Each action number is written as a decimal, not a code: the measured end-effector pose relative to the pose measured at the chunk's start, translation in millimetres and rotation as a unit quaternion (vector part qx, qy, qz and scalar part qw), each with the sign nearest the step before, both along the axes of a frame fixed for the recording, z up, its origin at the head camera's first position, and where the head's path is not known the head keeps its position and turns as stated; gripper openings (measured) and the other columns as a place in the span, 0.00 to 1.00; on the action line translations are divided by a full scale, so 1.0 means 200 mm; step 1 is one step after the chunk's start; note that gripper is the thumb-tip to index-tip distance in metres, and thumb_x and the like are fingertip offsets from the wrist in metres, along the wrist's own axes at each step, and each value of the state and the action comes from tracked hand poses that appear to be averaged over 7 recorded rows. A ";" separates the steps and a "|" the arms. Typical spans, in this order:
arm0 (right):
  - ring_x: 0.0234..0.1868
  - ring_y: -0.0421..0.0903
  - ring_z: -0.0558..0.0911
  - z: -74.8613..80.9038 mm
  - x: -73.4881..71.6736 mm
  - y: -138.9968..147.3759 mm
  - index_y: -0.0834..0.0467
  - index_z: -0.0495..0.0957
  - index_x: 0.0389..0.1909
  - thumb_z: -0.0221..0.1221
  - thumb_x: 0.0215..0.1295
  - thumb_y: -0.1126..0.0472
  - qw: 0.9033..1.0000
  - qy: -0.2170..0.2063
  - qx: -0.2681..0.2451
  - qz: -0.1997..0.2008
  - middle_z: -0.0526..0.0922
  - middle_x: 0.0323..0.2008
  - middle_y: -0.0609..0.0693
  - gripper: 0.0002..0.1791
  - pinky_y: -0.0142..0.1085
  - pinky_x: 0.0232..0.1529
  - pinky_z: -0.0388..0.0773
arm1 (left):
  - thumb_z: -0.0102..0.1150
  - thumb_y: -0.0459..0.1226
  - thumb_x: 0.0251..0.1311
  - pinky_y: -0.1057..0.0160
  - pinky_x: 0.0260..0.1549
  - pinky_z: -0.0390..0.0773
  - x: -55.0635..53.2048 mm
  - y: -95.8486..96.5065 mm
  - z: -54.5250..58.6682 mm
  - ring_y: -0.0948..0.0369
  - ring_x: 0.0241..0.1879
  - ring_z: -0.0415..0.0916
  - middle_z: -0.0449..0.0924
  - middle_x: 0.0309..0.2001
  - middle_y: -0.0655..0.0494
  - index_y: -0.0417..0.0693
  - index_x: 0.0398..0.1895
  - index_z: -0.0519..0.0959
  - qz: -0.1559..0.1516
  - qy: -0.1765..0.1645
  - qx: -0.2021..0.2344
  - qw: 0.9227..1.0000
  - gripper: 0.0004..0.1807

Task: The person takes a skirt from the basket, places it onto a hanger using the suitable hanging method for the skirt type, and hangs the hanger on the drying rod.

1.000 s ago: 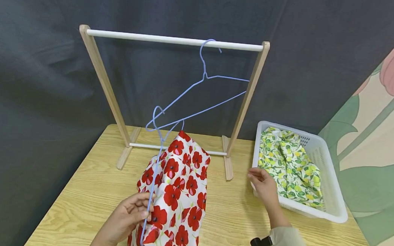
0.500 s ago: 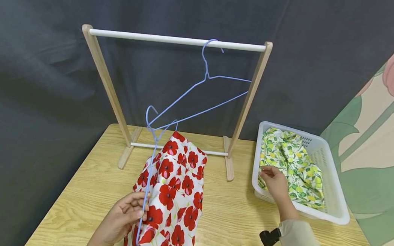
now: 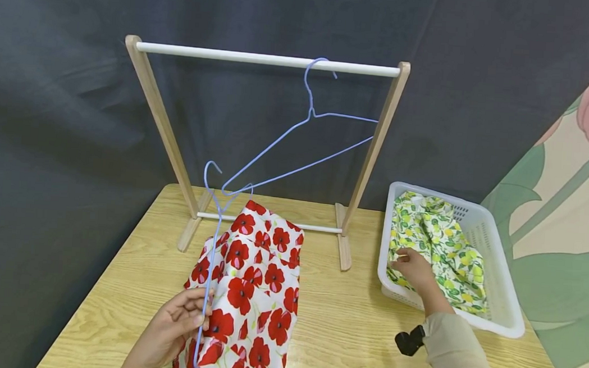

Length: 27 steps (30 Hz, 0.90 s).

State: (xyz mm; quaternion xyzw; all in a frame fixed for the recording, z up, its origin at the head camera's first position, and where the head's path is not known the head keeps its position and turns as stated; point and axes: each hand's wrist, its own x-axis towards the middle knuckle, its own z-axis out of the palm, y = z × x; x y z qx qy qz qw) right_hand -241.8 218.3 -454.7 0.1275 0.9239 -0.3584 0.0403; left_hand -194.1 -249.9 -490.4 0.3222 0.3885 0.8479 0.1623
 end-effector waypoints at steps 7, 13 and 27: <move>0.47 0.65 0.66 -0.04 -0.02 0.04 0.72 0.54 0.57 0.54 0.57 0.54 0.999 -0.042 -0.012 0.009 0.61 0.50 0.73 0.35 0.50 0.39 0.69 | 0.31 0.17 0.56 0.68 0.29 0.75 0.00 -0.02 0.02 0.64 0.35 0.72 0.72 0.40 0.52 0.38 0.54 0.65 0.022 -0.003 -0.023 0.999 0.24; 0.47 0.65 0.66 -0.06 -0.03 0.06 0.73 0.54 0.57 0.56 0.56 0.54 0.998 -0.061 -0.011 0.033 0.61 0.51 0.73 0.36 0.50 0.40 0.69 | 0.29 0.16 0.55 0.70 0.28 0.75 -0.03 -0.03 0.06 0.63 0.36 0.72 0.72 0.41 0.51 0.37 0.55 0.64 0.008 0.020 0.004 1.000 0.25; 0.33 0.52 0.70 -0.10 -0.07 0.07 0.74 0.59 0.53 0.52 0.54 0.64 0.993 -0.094 0.025 0.068 0.66 0.47 0.70 0.27 0.40 0.28 0.68 | 0.32 0.17 0.55 0.69 0.27 0.75 -0.10 -0.04 0.16 0.64 0.34 0.72 0.72 0.40 0.51 0.38 0.55 0.65 0.036 0.060 -0.029 0.997 0.25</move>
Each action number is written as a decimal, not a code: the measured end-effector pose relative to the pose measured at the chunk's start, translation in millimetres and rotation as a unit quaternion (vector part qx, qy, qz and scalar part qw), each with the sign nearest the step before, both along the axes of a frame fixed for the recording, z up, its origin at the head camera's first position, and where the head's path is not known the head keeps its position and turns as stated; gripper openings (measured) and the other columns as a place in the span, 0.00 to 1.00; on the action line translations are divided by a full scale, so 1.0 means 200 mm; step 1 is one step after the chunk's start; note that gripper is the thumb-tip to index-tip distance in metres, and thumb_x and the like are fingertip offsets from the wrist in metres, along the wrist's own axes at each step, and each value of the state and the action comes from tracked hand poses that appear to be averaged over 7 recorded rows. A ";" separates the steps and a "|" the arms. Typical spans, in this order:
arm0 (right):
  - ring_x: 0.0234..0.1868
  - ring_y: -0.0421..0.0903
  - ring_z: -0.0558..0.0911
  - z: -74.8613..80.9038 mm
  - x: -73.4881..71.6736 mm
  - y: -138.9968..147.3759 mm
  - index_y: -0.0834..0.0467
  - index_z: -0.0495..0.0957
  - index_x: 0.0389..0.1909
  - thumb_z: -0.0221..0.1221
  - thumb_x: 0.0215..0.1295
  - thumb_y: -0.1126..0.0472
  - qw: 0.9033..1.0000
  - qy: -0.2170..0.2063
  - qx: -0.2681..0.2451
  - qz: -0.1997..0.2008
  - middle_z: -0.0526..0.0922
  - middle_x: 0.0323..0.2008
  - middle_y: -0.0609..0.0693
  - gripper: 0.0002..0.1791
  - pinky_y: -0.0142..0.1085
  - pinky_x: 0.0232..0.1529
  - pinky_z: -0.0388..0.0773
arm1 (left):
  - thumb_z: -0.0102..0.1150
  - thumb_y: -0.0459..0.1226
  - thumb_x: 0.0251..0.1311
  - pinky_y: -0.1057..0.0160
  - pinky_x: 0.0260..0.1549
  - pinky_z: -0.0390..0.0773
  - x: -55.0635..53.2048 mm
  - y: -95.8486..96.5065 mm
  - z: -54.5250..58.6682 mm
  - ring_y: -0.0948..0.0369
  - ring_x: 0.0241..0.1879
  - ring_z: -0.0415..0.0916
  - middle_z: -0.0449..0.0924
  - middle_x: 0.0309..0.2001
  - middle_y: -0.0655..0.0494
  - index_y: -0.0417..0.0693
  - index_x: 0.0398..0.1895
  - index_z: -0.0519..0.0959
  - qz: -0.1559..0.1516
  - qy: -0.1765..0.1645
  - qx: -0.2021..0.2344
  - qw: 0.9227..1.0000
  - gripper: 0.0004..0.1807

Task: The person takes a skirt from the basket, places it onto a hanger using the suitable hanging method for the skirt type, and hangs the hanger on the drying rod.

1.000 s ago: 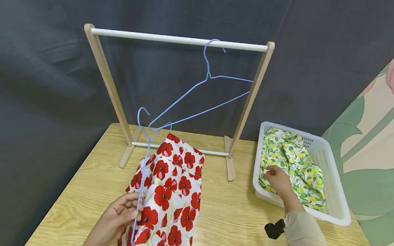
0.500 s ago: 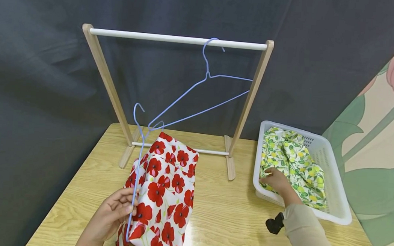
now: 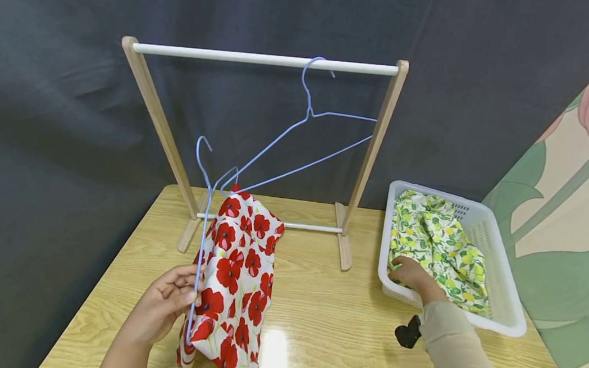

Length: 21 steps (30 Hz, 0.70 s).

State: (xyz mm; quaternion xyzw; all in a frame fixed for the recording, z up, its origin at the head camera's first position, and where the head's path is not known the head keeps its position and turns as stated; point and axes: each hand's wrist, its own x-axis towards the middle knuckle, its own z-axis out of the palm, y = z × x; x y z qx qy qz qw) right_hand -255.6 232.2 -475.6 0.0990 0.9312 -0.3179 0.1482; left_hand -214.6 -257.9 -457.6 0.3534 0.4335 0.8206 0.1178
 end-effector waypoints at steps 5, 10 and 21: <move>0.31 0.50 0.67 -0.02 -0.01 0.01 0.76 0.60 0.51 0.51 0.52 0.68 1.000 0.010 0.021 0.018 0.66 0.47 0.70 0.25 0.37 0.26 0.64 | 0.32 0.16 0.55 0.72 0.27 0.74 -0.02 0.00 0.03 0.64 0.34 0.72 0.72 0.40 0.51 0.36 0.55 0.64 0.004 0.016 0.000 1.000 0.24; 0.31 0.50 0.66 -0.01 -0.01 0.00 0.77 0.60 0.51 0.49 0.53 0.71 0.999 0.004 0.037 0.031 0.63 0.49 0.72 0.24 0.37 0.26 0.63 | 0.33 0.16 0.54 0.72 0.28 0.74 -0.04 0.00 0.06 0.64 0.35 0.72 0.71 0.40 0.52 0.36 0.54 0.65 0.005 0.024 0.005 1.000 0.24; 0.22 0.47 0.61 0.01 -0.01 0.00 0.80 0.49 0.56 0.42 0.50 0.76 0.999 -0.009 0.025 0.044 0.54 0.54 0.77 0.30 0.38 0.26 0.61 | 0.31 0.16 0.55 0.71 0.29 0.74 -0.09 -0.01 0.12 0.63 0.35 0.72 0.72 0.41 0.51 0.38 0.53 0.66 0.010 0.022 -0.001 1.000 0.24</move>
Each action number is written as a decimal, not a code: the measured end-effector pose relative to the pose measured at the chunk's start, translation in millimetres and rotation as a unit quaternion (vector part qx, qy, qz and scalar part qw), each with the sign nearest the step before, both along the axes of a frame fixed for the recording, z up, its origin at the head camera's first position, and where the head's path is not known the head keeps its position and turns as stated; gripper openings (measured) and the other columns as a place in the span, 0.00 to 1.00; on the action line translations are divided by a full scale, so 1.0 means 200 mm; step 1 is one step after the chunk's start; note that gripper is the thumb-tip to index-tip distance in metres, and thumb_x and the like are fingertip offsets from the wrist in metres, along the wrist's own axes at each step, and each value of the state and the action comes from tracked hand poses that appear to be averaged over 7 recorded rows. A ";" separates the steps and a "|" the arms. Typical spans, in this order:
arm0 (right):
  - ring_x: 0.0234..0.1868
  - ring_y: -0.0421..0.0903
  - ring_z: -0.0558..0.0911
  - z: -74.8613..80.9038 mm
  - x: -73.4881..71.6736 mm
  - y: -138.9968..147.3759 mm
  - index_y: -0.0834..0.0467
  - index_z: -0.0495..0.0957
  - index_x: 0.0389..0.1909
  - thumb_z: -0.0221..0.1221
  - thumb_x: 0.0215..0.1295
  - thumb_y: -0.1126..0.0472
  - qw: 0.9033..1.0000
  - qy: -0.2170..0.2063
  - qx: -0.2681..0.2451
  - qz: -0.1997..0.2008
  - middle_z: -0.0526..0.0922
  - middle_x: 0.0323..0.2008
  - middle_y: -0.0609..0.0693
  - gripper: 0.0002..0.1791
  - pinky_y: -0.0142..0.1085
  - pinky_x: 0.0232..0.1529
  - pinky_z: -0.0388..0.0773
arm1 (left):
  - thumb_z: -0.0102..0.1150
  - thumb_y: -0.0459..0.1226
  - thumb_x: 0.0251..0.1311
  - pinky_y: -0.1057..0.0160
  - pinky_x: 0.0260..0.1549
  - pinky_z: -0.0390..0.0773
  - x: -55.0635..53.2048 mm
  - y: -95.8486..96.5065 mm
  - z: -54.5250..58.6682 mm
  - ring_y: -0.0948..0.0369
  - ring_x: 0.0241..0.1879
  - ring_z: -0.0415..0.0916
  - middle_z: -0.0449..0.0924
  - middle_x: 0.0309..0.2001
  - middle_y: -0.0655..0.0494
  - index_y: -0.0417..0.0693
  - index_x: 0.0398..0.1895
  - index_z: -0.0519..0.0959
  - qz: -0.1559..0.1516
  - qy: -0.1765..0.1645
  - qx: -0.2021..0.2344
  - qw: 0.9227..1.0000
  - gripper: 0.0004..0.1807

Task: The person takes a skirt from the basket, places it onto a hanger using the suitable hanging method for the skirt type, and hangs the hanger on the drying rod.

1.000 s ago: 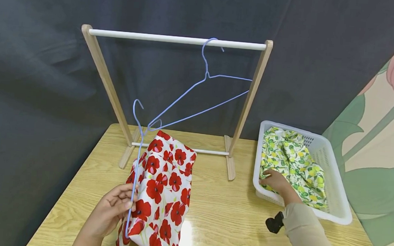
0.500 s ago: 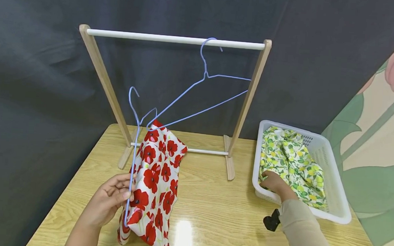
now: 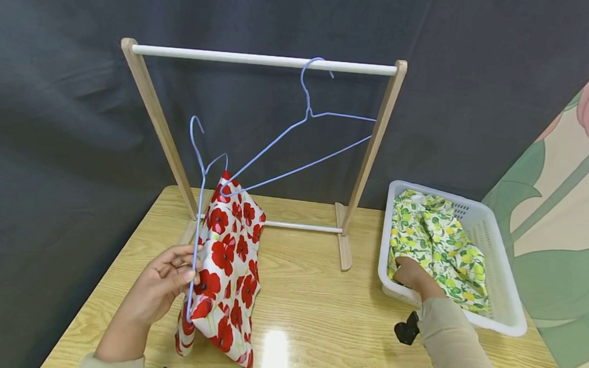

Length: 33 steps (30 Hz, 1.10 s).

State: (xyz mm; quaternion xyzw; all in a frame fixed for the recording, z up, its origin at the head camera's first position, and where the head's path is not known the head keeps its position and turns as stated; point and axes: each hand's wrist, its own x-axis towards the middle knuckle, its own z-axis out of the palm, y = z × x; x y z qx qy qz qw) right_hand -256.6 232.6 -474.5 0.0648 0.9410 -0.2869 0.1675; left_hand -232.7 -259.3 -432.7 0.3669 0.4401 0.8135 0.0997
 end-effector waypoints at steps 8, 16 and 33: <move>0.40 0.57 0.63 0.02 0.01 0.01 0.79 0.44 0.58 0.37 0.52 0.75 1.000 -0.004 -0.006 -0.014 0.49 0.57 0.76 0.30 0.43 0.34 0.60 | 0.31 0.16 0.55 0.70 0.29 0.74 -0.04 -0.01 0.01 0.64 0.35 0.73 0.72 0.40 0.50 0.38 0.51 0.67 0.003 -0.005 0.005 1.000 0.23; 0.16 0.44 0.61 0.02 0.04 0.04 0.75 0.35 0.60 0.36 0.54 0.75 0.994 0.012 -0.083 -0.065 0.59 0.47 0.72 0.33 0.40 0.23 0.64 | 0.30 0.16 0.55 0.70 0.30 0.74 -0.10 -0.04 0.04 0.63 0.36 0.72 0.72 0.40 0.51 0.39 0.50 0.68 0.008 -0.004 0.015 1.000 0.23; 0.18 0.45 0.59 0.12 0.09 0.07 0.60 0.48 0.23 0.36 0.61 0.72 0.983 0.122 -0.075 -0.115 0.52 0.21 0.53 0.10 0.38 0.20 0.63 | 0.34 0.18 0.57 0.70 0.28 0.73 -0.18 -0.03 0.11 0.63 0.35 0.72 0.73 0.39 0.51 0.39 0.50 0.69 0.056 -0.002 0.019 0.998 0.21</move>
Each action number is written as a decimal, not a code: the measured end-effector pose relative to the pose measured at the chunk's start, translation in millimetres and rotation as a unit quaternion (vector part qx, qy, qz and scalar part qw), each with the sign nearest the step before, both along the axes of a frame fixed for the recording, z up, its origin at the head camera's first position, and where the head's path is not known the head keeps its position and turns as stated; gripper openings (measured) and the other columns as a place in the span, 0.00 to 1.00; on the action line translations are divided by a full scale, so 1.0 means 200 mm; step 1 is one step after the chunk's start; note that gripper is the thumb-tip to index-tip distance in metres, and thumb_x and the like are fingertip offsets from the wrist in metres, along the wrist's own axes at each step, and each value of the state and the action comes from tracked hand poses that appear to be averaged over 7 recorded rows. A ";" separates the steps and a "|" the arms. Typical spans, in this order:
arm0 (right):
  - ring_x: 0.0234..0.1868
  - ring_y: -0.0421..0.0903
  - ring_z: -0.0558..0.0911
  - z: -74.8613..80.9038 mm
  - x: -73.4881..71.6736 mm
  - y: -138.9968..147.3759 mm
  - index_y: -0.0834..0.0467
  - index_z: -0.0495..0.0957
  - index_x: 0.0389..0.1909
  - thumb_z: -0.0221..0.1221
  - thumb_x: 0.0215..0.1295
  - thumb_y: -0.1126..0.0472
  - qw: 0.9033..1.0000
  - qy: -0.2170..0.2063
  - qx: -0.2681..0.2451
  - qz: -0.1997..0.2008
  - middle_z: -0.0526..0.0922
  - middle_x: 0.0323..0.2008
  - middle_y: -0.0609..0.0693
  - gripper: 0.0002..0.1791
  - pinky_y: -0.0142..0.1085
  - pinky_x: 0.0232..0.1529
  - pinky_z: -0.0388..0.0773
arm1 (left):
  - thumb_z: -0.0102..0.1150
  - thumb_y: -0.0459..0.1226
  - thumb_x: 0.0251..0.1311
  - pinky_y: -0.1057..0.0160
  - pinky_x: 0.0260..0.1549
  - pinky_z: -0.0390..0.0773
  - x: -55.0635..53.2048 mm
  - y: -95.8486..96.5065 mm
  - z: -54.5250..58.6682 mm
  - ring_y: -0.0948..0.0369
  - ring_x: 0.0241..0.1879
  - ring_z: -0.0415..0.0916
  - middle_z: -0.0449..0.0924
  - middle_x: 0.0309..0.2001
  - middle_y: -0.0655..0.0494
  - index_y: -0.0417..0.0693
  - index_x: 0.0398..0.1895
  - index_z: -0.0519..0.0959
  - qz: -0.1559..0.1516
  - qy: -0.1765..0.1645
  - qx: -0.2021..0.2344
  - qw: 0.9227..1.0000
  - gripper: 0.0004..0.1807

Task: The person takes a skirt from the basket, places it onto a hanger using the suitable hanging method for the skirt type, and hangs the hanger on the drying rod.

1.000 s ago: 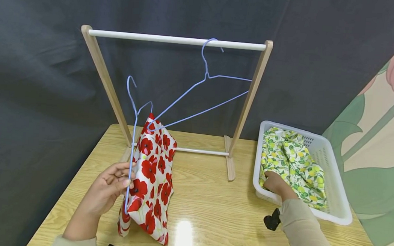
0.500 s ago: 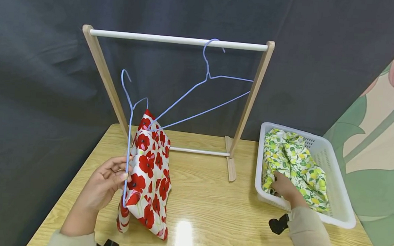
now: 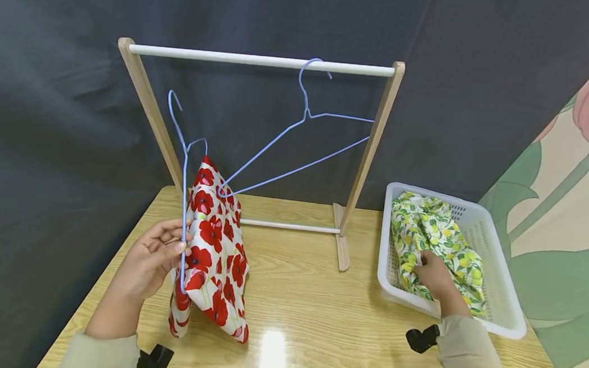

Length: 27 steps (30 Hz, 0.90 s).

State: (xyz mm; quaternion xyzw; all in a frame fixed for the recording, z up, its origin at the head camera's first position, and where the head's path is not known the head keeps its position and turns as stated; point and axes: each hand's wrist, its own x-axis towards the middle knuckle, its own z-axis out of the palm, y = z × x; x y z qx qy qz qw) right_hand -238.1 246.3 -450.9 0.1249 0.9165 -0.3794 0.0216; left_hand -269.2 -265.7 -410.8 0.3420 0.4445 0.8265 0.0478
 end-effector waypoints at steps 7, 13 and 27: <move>0.22 0.45 0.62 0.06 0.01 -0.01 0.69 0.55 0.35 0.37 0.63 0.70 0.998 0.031 -0.011 -0.045 0.57 0.31 0.59 0.05 0.37 0.22 0.65 | 0.33 0.18 0.57 0.70 0.27 0.74 -0.03 -0.02 0.04 0.63 0.34 0.72 0.73 0.39 0.51 0.40 0.49 0.69 0.006 -0.003 -0.006 1.000 0.21; 0.31 0.47 0.66 0.10 0.00 -0.02 0.73 0.56 0.46 0.39 0.63 0.69 0.995 0.069 -0.014 -0.069 0.59 0.43 0.66 0.14 0.35 0.25 0.70 | 0.33 0.18 0.56 0.70 0.27 0.74 -0.04 -0.03 0.06 0.62 0.34 0.72 0.73 0.38 0.51 0.39 0.48 0.69 0.023 -0.004 -0.004 1.000 0.21; 0.21 0.34 0.65 0.19 -0.01 -0.07 0.73 0.58 0.49 0.41 0.62 0.70 0.977 0.150 -0.061 -0.139 0.62 0.38 0.57 0.16 0.27 0.20 0.70 | 0.33 0.18 0.57 0.69 0.29 0.74 -0.08 -0.05 0.10 0.62 0.34 0.73 0.73 0.37 0.50 0.38 0.47 0.70 0.038 -0.010 0.007 0.999 0.20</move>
